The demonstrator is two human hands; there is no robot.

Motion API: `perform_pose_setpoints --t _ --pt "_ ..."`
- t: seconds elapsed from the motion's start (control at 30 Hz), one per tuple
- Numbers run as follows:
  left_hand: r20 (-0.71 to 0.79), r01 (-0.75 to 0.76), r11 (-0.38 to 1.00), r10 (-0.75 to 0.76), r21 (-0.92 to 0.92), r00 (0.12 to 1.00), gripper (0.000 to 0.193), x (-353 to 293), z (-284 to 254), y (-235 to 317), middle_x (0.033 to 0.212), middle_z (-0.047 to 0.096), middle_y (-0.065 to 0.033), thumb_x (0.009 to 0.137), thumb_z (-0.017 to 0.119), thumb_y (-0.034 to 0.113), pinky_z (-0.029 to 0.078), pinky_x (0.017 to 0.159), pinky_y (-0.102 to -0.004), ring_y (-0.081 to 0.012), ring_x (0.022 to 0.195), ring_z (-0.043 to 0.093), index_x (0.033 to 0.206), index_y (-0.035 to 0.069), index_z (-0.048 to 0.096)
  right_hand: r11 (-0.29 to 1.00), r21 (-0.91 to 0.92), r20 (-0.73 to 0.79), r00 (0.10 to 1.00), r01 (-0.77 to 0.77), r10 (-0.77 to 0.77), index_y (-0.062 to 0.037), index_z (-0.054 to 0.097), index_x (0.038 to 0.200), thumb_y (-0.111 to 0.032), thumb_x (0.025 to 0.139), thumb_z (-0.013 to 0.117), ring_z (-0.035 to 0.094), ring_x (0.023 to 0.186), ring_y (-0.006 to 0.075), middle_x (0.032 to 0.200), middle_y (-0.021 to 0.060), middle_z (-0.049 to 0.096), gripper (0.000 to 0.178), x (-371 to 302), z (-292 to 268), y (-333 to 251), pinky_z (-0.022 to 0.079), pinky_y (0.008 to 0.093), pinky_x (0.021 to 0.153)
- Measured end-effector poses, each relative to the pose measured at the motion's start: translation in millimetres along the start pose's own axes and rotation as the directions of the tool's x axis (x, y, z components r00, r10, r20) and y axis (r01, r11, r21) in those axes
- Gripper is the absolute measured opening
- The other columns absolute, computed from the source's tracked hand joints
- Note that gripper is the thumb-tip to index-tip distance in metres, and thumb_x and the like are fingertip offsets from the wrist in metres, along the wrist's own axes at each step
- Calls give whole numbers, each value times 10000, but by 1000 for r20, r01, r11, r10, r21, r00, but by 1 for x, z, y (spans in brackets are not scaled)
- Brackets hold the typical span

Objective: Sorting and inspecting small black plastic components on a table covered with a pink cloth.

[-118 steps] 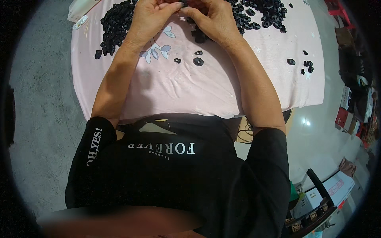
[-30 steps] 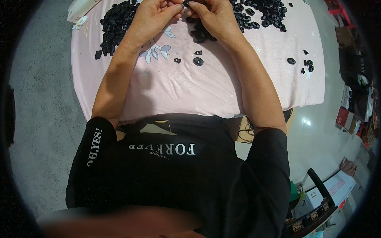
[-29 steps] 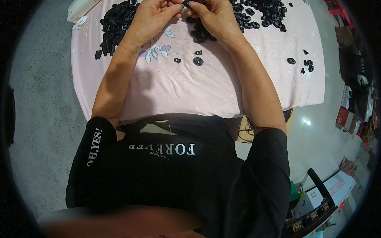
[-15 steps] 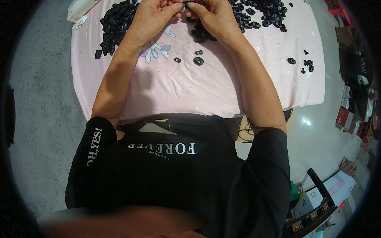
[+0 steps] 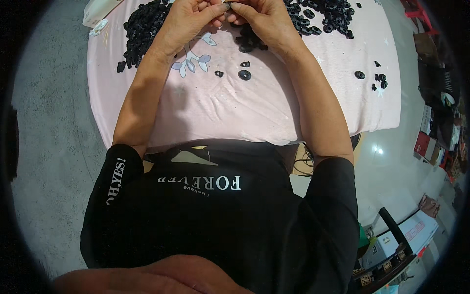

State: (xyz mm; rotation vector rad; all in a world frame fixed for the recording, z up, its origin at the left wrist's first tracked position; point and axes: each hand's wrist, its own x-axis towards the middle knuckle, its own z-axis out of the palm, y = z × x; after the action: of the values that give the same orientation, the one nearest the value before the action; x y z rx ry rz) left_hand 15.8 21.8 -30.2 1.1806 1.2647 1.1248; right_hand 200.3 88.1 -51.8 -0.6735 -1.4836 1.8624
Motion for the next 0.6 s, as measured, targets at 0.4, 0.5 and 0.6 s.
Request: perform_pose_setpoints --t 0.4,0.5,0.6 --pt "328 -269 763 80 587 941 138 -20 15 12 803 709 -77 905 712 115 511 648 -279 -122 690 633 971 -3 736 990 138 -186 983 40 -14 -36 677 1092 -89 1038 584 628 744 82 843 11 681 119 -1 2 -7 534 224 700" --pt "395 -326 720 78 613 916 143 -30 27 15 811 710 -99 899 719 118 515 660 -309 -174 699 644 966 -8 734 993 105 -199 980 54 -33 -37 678 1097 -91 1038 585 626 741 80 840 8 681 123 1 3 -5 531 221 699" --pt "429 -338 611 -2 715 903 165 -34 37 17 847 699 -154 900 701 130 508 703 -360 -268 727 642 971 -18 714 998 58 -202 979 36 -23 -35 679 1099 -92 1038 587 630 744 78 841 5 682 124 -3 4 -9 529 220 698"
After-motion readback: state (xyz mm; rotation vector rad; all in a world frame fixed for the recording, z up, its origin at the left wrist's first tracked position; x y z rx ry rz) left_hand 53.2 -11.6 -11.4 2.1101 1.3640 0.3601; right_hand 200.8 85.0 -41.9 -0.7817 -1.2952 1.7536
